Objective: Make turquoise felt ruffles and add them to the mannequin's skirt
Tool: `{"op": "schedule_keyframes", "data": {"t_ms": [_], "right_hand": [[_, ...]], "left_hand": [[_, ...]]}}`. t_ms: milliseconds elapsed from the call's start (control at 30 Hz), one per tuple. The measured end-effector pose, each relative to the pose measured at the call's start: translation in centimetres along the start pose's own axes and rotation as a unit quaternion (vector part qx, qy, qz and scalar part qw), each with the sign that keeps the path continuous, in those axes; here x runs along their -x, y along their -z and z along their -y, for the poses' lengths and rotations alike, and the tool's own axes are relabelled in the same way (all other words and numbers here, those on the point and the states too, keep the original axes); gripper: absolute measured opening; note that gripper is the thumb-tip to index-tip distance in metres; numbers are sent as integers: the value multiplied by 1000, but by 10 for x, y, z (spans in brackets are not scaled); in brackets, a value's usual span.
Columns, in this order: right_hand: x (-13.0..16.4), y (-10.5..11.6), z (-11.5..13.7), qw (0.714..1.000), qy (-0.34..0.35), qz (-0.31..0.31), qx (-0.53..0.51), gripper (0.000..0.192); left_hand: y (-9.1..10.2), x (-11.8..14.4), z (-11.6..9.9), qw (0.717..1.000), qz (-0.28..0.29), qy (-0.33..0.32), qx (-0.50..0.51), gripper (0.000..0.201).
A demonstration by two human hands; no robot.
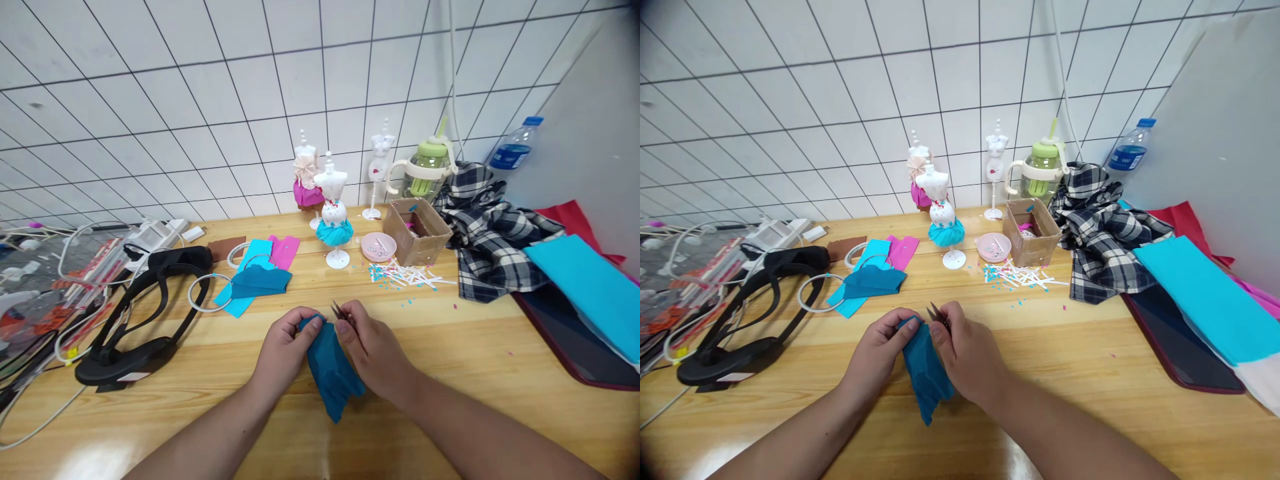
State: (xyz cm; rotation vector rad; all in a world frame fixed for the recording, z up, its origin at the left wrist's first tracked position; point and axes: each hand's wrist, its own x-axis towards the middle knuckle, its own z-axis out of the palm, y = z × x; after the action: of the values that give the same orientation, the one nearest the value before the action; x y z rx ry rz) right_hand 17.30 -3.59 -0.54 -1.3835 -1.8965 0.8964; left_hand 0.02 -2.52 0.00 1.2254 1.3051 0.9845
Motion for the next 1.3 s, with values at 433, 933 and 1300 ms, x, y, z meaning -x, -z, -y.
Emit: {"op": "schedule_keyframes", "data": {"t_ms": [433, 933, 1300], "right_hand": [[-1, -2, -3, 989, -19, 37, -141, 39], [2, -4, 0, 983, -24, 93, -154, 40], [3, -7, 3, 986, -32, 79, -140, 31]], "left_hand": [[6, -1, -4, 998, -25, 17, 51, 32], [5, -1, -7, 1000, -16, 13, 19, 32], [4, -3, 2, 1000, -7, 15, 17, 31]]}}
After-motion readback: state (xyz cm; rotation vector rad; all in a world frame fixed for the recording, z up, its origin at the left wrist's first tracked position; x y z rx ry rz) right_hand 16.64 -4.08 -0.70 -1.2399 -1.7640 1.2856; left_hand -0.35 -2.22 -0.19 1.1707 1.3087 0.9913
